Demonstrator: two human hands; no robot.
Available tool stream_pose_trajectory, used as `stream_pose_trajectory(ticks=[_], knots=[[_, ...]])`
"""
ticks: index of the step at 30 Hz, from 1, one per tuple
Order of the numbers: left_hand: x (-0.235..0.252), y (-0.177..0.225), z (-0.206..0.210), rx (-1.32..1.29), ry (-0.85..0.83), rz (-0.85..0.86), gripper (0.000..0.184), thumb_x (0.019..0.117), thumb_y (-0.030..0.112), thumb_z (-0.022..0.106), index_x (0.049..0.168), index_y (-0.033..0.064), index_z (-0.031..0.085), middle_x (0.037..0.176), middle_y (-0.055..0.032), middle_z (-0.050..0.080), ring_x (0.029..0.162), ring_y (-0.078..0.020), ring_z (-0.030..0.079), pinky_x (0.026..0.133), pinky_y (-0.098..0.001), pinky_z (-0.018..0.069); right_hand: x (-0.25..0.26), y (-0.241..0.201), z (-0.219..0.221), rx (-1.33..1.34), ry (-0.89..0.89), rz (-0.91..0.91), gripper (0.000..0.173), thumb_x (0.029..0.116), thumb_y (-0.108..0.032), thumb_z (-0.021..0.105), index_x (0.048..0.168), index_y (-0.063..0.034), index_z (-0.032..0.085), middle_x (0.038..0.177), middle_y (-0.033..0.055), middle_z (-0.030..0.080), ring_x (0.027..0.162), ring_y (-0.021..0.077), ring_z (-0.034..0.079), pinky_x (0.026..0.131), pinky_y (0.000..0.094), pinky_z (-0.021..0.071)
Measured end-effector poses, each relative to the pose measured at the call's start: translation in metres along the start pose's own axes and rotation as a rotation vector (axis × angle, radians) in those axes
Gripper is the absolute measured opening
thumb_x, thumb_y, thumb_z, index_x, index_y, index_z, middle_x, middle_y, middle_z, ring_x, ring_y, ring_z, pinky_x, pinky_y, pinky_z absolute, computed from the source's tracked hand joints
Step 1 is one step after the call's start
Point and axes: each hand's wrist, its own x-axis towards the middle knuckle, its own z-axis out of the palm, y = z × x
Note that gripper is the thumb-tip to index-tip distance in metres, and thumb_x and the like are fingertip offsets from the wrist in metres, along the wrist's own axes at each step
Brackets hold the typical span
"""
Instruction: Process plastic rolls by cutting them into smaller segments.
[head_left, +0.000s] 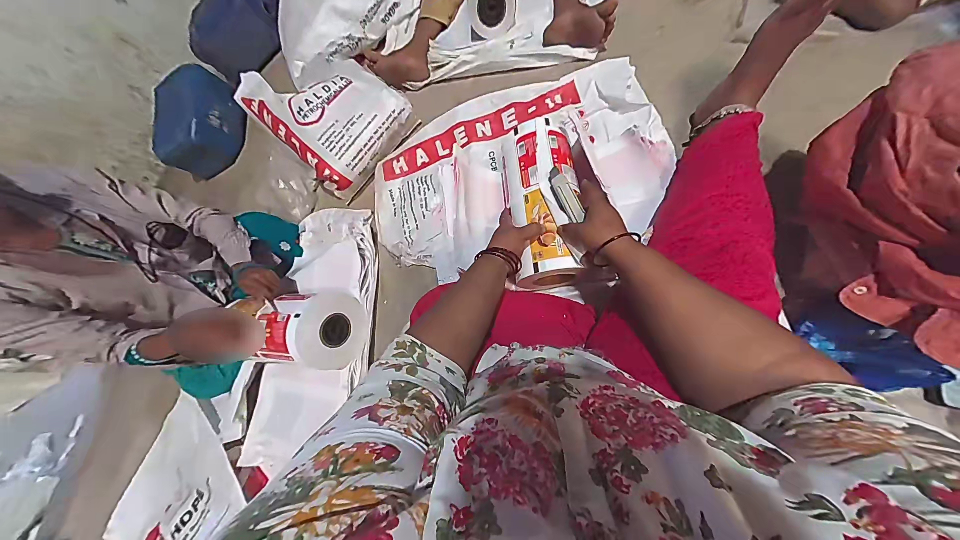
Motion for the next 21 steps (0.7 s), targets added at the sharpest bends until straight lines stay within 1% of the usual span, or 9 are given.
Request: stream_pose_trajectory(ticks=[2, 4, 5, 6, 9, 12, 16, 19, 21], knots=[[-0.001, 0.002, 0.001, 0.064, 0.008, -0.005, 0.110, 0.0838, 0.032, 0.082, 0.166, 0.0153, 0.011, 0.152, -0.0212, 0.050, 0.139, -0.0348, 0.051, 0.112, -0.0553, 0.0458, 0.001, 0.001, 0.001, -0.030, -0.004, 0.018, 0.107, 0.0806, -0.011, 0.083, 0.164, -0.0071, 0.016, 0.155, 0.0229, 0.045, 0.138, 0.0393, 0.050, 0.111, 0.0595, 0.0435], [0.004, -0.004, 0.001, -0.005, -0.007, 0.013, 0.110, 0.0839, 0.026, 0.079, 0.166, 0.0152, 0.007, 0.160, -0.0187, 0.041, 0.146, -0.0319, 0.044, 0.116, -0.0522, 0.0427, -0.001, -0.001, 0.000, -0.037, -0.005, 0.025, 0.105, 0.0809, -0.012, 0.083, 0.163, -0.0069, 0.018, 0.155, 0.0240, 0.044, 0.138, 0.0401, 0.050, 0.111, 0.0601, 0.0433], [0.006, -0.007, 0.001, -0.056, -0.020, 0.028, 0.107, 0.0848, 0.022, 0.076, 0.167, 0.0144, 0.007, 0.164, -0.0175, 0.035, 0.149, -0.0305, 0.039, 0.118, -0.0512, 0.0403, -0.001, -0.001, 0.000, -0.029, -0.003, 0.013, 0.104, 0.0803, -0.012, 0.084, 0.163, -0.0057, 0.020, 0.156, 0.0247, 0.042, 0.139, 0.0398, 0.049, 0.112, 0.0584, 0.0426], [0.008, -0.009, 0.000, -0.097, -0.022, 0.042, 0.104, 0.0844, 0.020, 0.072, 0.166, 0.0134, 0.008, 0.165, -0.0165, 0.032, 0.150, -0.0291, 0.038, 0.118, -0.0505, 0.0402, 0.000, 0.000, 0.000, -0.020, -0.001, -0.003, 0.104, 0.0800, -0.012, 0.084, 0.162, -0.0043, 0.021, 0.156, 0.0252, 0.041, 0.139, 0.0393, 0.048, 0.113, 0.0565, 0.0422], [0.008, -0.011, -0.003, -0.131, -0.007, 0.039, 0.092, 0.0895, 0.020, 0.069, 0.165, 0.0125, 0.017, 0.161, -0.0170, 0.039, 0.145, -0.0290, 0.045, 0.113, -0.0503, 0.0456, -0.001, -0.001, 0.001, -0.027, -0.007, 0.004, 0.103, 0.0810, -0.013, 0.084, 0.162, -0.0047, 0.021, 0.155, 0.0245, 0.042, 0.138, 0.0392, 0.050, 0.112, 0.0566, 0.0430], [0.004, -0.005, -0.002, -0.118, -0.002, 0.039, 0.092, 0.0909, 0.022, 0.073, 0.164, 0.0110, 0.019, 0.158, -0.0184, 0.044, 0.143, -0.0292, 0.048, 0.114, -0.0485, 0.0453, -0.003, -0.005, 0.000, -0.032, -0.007, 0.034, 0.104, 0.0804, -0.012, 0.083, 0.163, -0.0063, 0.020, 0.154, 0.0237, 0.045, 0.136, 0.0393, 0.051, 0.111, 0.0585, 0.0438], [0.005, 0.000, 0.003, -0.060, 0.048, 0.012, 0.095, 0.0882, 0.028, 0.078, 0.163, 0.0114, 0.021, 0.149, -0.0216, 0.053, 0.137, -0.0325, 0.053, 0.112, -0.0517, 0.0468, -0.004, -0.004, 0.000, -0.019, -0.007, 0.032, 0.105, 0.0805, -0.011, 0.083, 0.163, -0.0079, 0.019, 0.153, 0.0233, 0.046, 0.135, 0.0377, 0.053, 0.110, 0.0575, 0.0451], [0.006, 0.001, 0.003, -0.044, 0.050, -0.006, 0.094, 0.0886, 0.030, 0.076, 0.163, 0.0130, 0.021, 0.150, -0.0205, 0.053, 0.139, -0.0330, 0.052, 0.111, -0.0539, 0.0460, -0.003, -0.002, 0.001, -0.010, -0.007, 0.034, 0.103, 0.0805, -0.011, 0.083, 0.163, -0.0077, 0.021, 0.152, 0.0219, 0.048, 0.135, 0.0375, 0.053, 0.109, 0.0587, 0.0451], [0.008, -0.003, 0.000, -0.094, 0.023, 0.000, 0.095, 0.0882, 0.026, 0.074, 0.164, 0.0139, 0.018, 0.154, -0.0194, 0.048, 0.142, -0.0322, 0.048, 0.112, -0.0533, 0.0452, -0.002, -0.001, 0.000, -0.009, -0.010, 0.023, 0.102, 0.0801, -0.013, 0.084, 0.161, -0.0054, 0.023, 0.151, 0.0226, 0.049, 0.135, 0.0375, 0.052, 0.111, 0.0570, 0.0447]])
